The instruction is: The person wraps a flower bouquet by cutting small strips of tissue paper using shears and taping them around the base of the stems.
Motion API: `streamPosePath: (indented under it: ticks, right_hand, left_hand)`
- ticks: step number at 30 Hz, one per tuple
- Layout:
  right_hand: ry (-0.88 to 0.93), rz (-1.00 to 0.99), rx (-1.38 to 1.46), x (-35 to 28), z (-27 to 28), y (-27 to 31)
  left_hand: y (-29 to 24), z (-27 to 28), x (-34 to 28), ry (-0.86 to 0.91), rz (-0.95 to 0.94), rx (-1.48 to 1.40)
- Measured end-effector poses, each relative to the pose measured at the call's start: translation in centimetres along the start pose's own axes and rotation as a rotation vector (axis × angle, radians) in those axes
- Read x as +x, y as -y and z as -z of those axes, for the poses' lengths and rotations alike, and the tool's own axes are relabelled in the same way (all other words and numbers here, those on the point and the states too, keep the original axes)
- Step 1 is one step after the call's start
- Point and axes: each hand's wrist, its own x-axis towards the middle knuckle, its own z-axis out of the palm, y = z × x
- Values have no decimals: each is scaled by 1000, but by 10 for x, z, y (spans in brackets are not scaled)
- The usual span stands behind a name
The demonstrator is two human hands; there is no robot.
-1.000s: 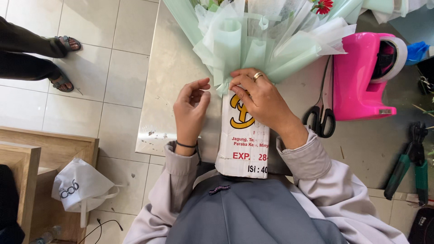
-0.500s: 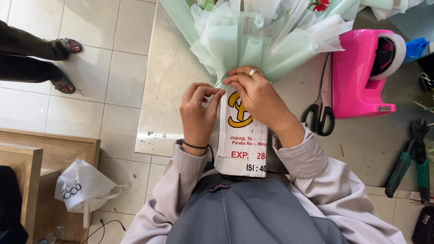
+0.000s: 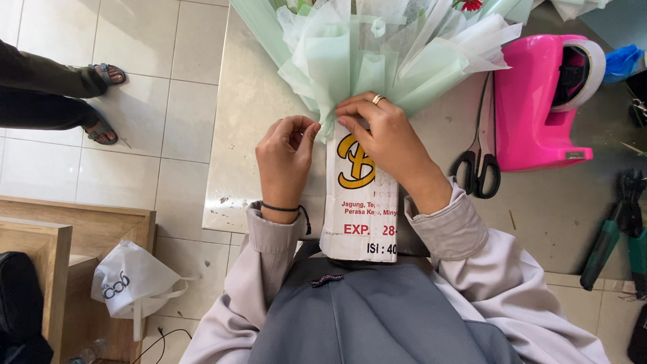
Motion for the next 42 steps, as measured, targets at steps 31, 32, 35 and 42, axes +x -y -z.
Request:
streamPosePath:
  ticks: [31,32,35,42]
  right_hand:
    - [-126,-85,-117,0,-23,-2]
    - [-141,-82,-198,-1,-26,-5]
    - [-140,-68,-261,1,-26,-5]
    - [-103,-78,-186,-3,-26,-7]
  left_hand:
    - [16,-2,6,-48,76,24]
    - [16,-2,6,-48,81,23]
    - [18,-4,6,-44,85,16]
    - [18,-4,5,-50,93,7]
